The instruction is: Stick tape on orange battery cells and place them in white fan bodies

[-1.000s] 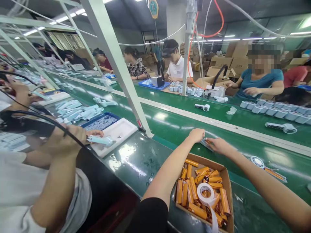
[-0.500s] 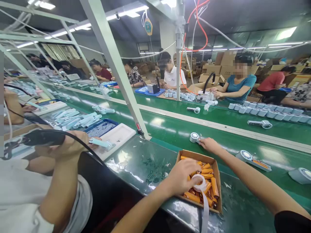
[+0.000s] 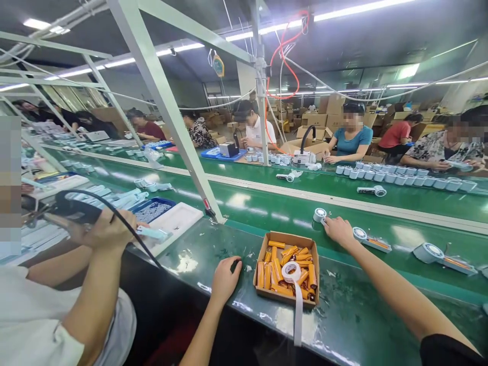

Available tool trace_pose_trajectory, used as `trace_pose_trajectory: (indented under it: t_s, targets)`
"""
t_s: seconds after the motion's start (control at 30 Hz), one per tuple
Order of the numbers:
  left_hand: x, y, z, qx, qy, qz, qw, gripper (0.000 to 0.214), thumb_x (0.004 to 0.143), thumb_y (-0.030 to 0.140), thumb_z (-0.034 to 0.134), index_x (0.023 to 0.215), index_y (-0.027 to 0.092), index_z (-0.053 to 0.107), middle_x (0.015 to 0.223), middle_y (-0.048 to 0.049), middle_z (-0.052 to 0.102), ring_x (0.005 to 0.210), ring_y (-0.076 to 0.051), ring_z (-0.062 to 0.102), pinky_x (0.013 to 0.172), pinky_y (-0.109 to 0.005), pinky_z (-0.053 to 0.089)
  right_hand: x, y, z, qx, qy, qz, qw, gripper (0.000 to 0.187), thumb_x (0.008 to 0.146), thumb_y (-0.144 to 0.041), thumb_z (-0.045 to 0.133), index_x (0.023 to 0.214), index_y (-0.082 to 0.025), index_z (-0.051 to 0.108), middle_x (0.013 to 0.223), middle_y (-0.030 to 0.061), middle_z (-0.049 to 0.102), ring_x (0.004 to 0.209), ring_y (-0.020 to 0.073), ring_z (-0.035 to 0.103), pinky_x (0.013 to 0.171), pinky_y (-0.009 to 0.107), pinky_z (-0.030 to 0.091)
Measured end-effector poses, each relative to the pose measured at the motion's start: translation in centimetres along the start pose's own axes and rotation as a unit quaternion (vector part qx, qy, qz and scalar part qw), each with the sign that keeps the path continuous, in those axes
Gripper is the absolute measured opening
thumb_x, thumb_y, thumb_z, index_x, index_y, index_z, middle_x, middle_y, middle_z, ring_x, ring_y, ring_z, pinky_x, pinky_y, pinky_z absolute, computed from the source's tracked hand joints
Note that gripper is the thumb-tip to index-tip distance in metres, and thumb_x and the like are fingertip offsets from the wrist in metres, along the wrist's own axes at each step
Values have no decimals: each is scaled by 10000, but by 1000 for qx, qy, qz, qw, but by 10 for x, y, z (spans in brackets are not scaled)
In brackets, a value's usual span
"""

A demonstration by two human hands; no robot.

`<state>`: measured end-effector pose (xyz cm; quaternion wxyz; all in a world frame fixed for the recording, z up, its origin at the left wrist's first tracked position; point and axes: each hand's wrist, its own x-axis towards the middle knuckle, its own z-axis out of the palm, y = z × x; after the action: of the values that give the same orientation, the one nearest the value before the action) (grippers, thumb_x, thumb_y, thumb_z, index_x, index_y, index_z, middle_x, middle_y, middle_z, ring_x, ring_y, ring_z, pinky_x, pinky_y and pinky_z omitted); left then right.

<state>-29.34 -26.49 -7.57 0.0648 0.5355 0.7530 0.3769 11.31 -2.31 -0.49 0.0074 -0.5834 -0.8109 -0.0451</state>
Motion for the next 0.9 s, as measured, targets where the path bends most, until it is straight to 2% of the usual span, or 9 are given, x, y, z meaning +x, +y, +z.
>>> trace_pose_trajectory:
  t_s: [0.17, 0.27, 0.37, 0.5, 0.6, 0.7, 0.8, 0.9]
  targets:
    - [-1, 3, -2, 4, 5, 11, 1000, 439, 907, 528, 493, 1006, 232, 801, 1112, -115, 812, 1148, -337, 722, 1096, -536, 565, -12, 4, 4, 3, 14, -1, 1000, 392, 1095, -307, 464, 1384, -138, 669, 1246, 213, 773, 1266, 356, 663, 1051, 463, 469]
    - [-2, -1, -1, -1, 8, 12, 1000, 429, 903, 534, 501, 989, 232, 794, 1098, -112, 814, 1135, -339, 727, 1085, -539, 570, -32, 13, 10, 25, 54, -4, 998, 403, 1076, -321, 498, 1407, -156, 658, 1425, 202, 705, 1400, 350, 587, 1156, 471, 440]
    - [-3, -5, 1, -15, 13, 23, 1000, 390, 885, 537, 530, 930, 241, 780, 1072, -105, 817, 1107, -346, 732, 1068, -550, 575, -69, 34, 31, 112, 137, -52, 983, 365, 1061, -301, 461, 1259, -188, 747, 1497, 141, 680, 1456, 339, 548, 1227, 507, 428]
    - [-6, -10, 4, -40, 25, 46, 998, 381, 904, 577, 566, 847, 264, 777, 1053, -91, 819, 1085, -347, 732, 1058, -557, 576, -138, 63, 75, 279, 167, -127, 937, 331, 1032, -446, 550, 1013, -259, 822, 1224, 90, 818, 1244, 333, 714, 1115, 547, 573]
    - [-8, -13, 4, -46, 36, 50, 997, 431, 942, 626, 560, 823, 275, 781, 1031, -78, 821, 1073, -335, 734, 1041, -537, 585, -186, 74, 98, 373, 202, -86, 901, 323, 1003, -570, 632, 987, -322, 839, 1064, 62, 842, 1070, 304, 784, 1022, 527, 642]
    - [-8, -17, 4, -38, 30, 67, 997, 510, 1005, 648, 490, 871, 265, 799, 1014, -83, 819, 1053, -323, 738, 1016, -515, 594, -211, 75, 101, 409, 237, 0, 881, 432, 946, -718, 652, 884, -329, 830, 983, 70, 834, 947, 300, 805, 909, 483, 685]
    - [-7, -19, 5, -20, 29, 90, 995, 572, 1058, 633, 422, 912, 240, 810, 978, -101, 811, 1023, -312, 742, 1001, -499, 597, -213, 71, 94, 407, 204, 54, 889, 607, 925, -831, 563, 801, -287, 802, 998, 110, 830, 928, 310, 804, 853, 446, 689]
    - [-11, -13, 5, -7, 43, 82, 996, 562, 1090, 588, 394, 965, 217, 798, 981, -111, 806, 1010, -296, 747, 977, -480, 605, -212, 71, 96, 384, 148, 49, 910, 715, 962, -854, 432, 792, -262, 796, 1033, 130, 830, 941, 307, 800, 872, 432, 677]
